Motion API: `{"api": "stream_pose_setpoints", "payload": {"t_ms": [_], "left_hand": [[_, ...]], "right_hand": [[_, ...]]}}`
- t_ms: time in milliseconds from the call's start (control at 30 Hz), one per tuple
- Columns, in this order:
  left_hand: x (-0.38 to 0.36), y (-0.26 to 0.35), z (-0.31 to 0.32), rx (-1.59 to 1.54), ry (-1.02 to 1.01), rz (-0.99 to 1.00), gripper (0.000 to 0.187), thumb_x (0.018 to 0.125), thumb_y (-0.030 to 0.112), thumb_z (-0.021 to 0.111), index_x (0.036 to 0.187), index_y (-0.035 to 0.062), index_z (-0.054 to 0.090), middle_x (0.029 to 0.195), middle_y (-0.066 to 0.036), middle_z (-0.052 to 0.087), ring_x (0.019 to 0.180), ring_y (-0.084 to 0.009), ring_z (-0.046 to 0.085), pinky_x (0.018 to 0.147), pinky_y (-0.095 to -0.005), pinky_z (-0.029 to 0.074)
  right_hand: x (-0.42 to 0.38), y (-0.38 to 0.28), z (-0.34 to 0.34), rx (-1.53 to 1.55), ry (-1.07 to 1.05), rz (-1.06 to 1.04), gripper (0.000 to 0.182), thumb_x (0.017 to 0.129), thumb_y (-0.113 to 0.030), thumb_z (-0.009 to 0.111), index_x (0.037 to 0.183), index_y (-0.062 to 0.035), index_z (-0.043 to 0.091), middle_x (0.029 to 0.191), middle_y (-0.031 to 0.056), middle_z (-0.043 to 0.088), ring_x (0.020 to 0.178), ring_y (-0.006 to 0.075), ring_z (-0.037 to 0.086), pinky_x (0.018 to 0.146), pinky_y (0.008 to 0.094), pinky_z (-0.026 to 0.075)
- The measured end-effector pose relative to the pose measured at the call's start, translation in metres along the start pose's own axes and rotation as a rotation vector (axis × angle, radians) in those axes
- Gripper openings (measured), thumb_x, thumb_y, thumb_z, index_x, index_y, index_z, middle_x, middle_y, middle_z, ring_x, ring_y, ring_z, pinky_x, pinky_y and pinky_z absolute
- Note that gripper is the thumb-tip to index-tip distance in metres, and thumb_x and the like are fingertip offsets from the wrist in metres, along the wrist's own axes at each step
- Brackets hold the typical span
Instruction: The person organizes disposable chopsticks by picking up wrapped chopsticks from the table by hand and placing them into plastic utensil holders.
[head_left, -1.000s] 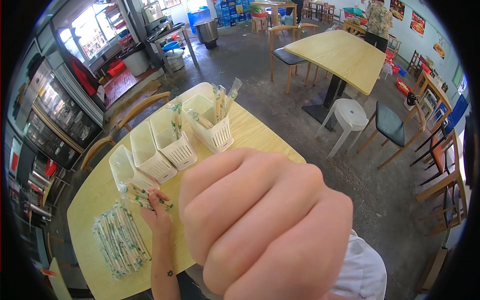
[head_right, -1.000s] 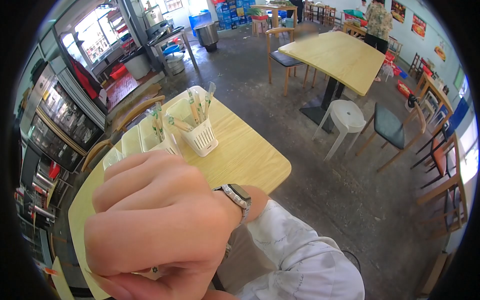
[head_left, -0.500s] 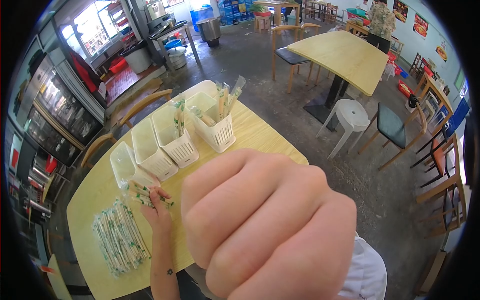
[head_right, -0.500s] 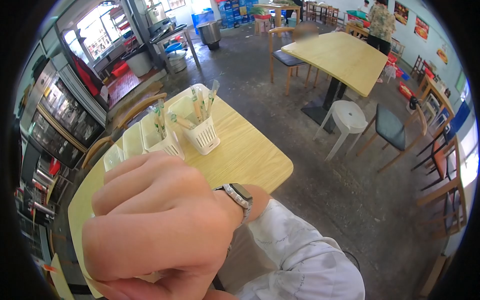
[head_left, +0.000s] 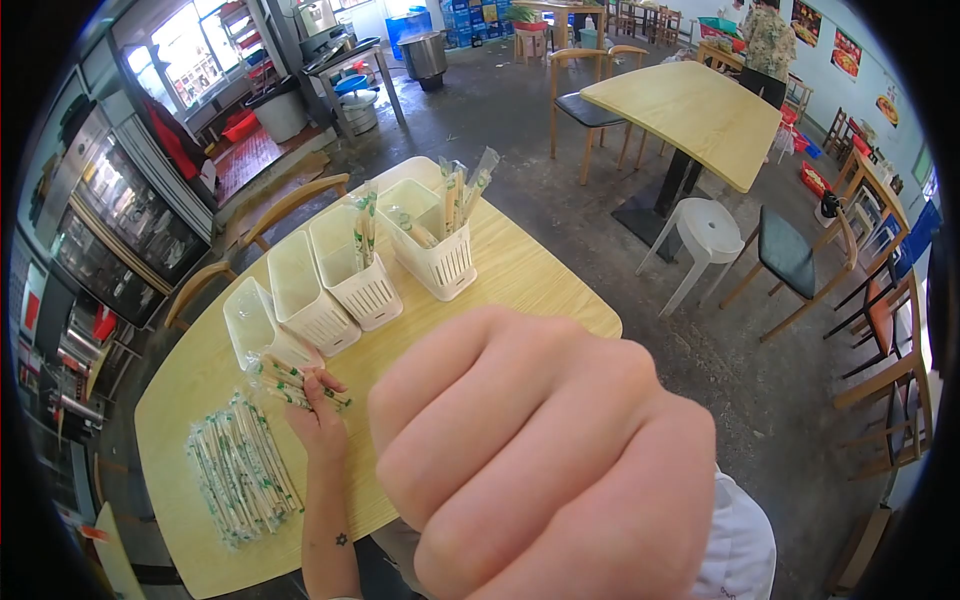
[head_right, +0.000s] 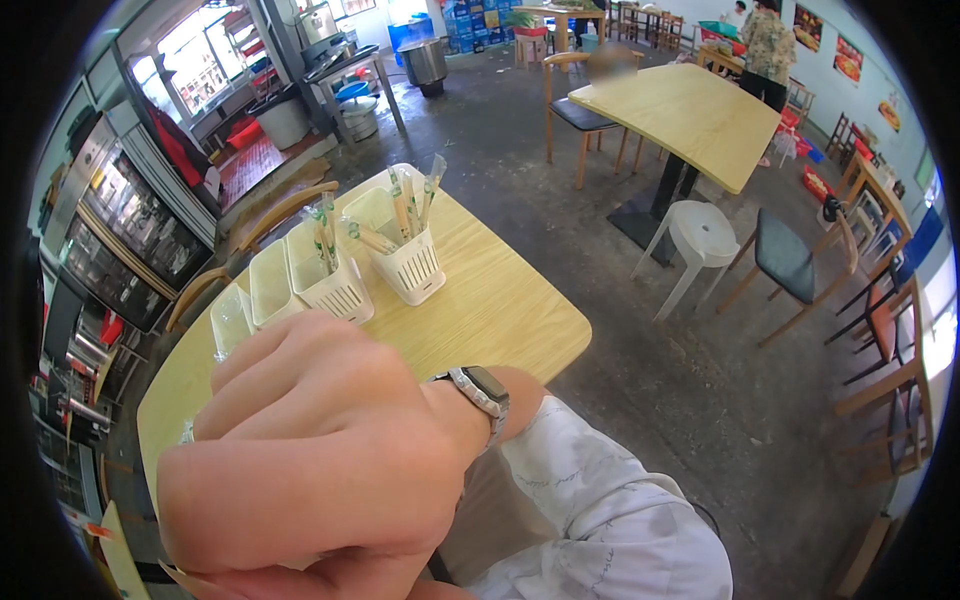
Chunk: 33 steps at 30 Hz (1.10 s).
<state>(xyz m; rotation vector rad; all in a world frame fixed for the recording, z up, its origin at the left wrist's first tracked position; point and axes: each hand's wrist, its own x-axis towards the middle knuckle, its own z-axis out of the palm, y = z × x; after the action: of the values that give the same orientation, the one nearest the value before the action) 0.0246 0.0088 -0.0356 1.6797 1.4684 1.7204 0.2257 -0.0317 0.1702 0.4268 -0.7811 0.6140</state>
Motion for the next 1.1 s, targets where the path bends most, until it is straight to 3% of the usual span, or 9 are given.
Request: {"api": "stream_pose_setpoints", "payload": {"t_ms": [1100], "left_hand": [[0.0011, 0.0034, -0.0004, 0.076, -0.038, 0.06, 0.026, 0.106, 0.021, 0.042, 0.099, -0.0026, 0.051, 0.071, -0.007, 0.057, 0.065, -0.0143, 0.054, 0.062, -0.0285, 0.043]], "right_hand": [[-0.0032, 0.0039, 0.0017, 0.006, 0.001, -0.024, 0.048, 0.09, -0.03, 0.073, 0.057, 0.0003, 0.057, 0.051, 0.0013, 0.053, 0.036, 0.0101, 0.041, 0.033, 0.0249, 0.028]]}}
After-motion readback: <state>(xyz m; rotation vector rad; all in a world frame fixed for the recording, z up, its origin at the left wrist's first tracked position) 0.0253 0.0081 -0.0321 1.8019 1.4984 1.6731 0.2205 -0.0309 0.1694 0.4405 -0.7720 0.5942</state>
